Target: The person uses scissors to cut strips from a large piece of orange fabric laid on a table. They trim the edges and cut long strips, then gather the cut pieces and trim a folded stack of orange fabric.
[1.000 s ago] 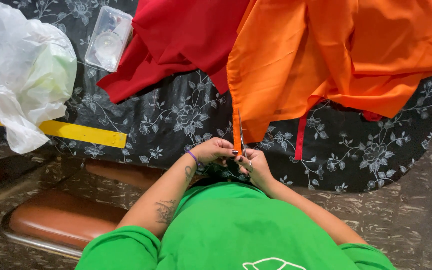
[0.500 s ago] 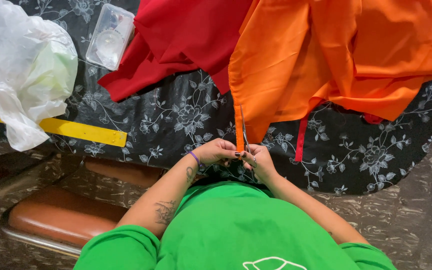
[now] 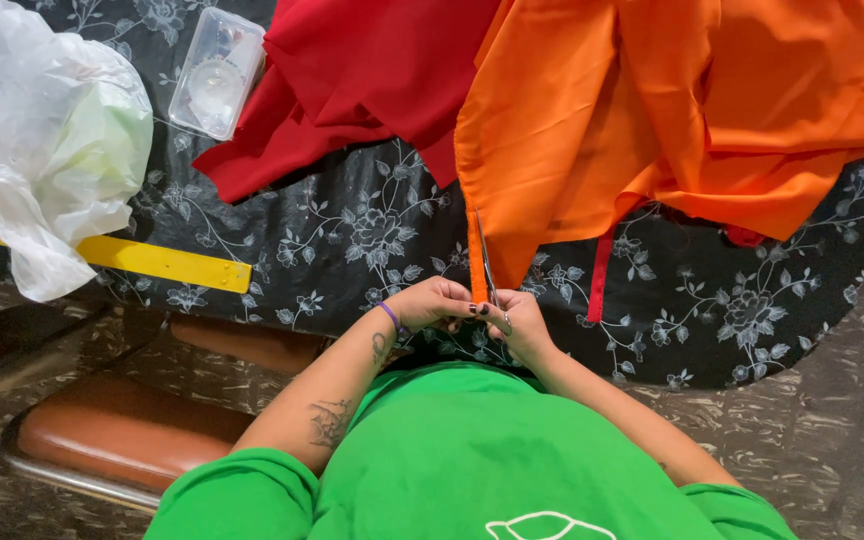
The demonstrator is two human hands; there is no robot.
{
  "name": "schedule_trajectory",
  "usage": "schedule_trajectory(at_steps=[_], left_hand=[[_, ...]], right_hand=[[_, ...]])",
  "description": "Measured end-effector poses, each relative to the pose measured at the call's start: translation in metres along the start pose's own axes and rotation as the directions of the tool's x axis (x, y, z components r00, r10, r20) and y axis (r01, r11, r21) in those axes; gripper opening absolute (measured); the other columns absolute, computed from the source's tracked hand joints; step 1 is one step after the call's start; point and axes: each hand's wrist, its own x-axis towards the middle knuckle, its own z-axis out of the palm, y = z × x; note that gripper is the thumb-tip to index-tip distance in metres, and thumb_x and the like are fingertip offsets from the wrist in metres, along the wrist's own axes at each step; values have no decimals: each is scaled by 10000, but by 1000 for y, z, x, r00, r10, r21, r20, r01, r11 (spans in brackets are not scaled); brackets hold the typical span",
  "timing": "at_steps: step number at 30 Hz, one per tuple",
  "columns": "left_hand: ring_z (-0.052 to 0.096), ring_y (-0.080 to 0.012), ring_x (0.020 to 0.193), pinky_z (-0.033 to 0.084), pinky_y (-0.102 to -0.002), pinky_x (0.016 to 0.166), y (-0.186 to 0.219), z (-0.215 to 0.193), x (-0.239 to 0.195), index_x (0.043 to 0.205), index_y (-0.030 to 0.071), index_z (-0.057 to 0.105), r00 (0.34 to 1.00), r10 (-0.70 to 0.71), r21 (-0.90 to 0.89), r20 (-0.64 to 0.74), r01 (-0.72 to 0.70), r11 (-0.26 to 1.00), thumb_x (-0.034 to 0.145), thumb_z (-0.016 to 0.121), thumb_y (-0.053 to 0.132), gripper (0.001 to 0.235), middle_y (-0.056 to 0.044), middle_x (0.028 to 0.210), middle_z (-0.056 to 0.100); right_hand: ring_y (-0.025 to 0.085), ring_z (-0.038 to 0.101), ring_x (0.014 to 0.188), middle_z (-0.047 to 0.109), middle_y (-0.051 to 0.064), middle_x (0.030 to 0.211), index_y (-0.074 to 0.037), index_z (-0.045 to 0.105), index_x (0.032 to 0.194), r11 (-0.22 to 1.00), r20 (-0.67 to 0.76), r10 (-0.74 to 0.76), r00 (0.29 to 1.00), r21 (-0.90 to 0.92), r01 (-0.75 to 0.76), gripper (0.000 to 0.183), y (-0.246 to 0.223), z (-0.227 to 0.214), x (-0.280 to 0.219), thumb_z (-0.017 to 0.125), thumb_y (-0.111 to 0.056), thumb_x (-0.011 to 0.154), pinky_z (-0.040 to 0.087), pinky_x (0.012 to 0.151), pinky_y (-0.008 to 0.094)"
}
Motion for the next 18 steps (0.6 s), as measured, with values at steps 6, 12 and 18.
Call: schedule_trajectory(at_steps=[6,12,18], left_hand=[[686,-166,554,615,-289,589,0,0,-2,979,24,831,1000,3,5,-4,-3,1000,904,866,71,95,-91,623,662],[685,-169,553,600,-275,576,3,3,-7,982,28,830,1000,4,11,-11,-4,1000,904,863,66,93,-82,615,634],[687,-169,544,619,-282,578,5,11,-12,953,30,827,999,1,0,-39,-1,1000,892,874,61,83,-91,603,651]], right_hand=[[31,440,407,460,7,503,37,715,780,1000,-10,7,1000,1,-7,310,-6,6,-4,948,-145,873,406,376,174],[40,466,394,499,33,490,62,740,820,999,-33,38,999,-17,-39,275,3,-7,-1,954,-107,857,430,361,171],[74,518,408,547,77,499,70,732,809,996,-16,52,999,-67,-53,251,-25,-2,-14,933,-74,853,453,365,181]])
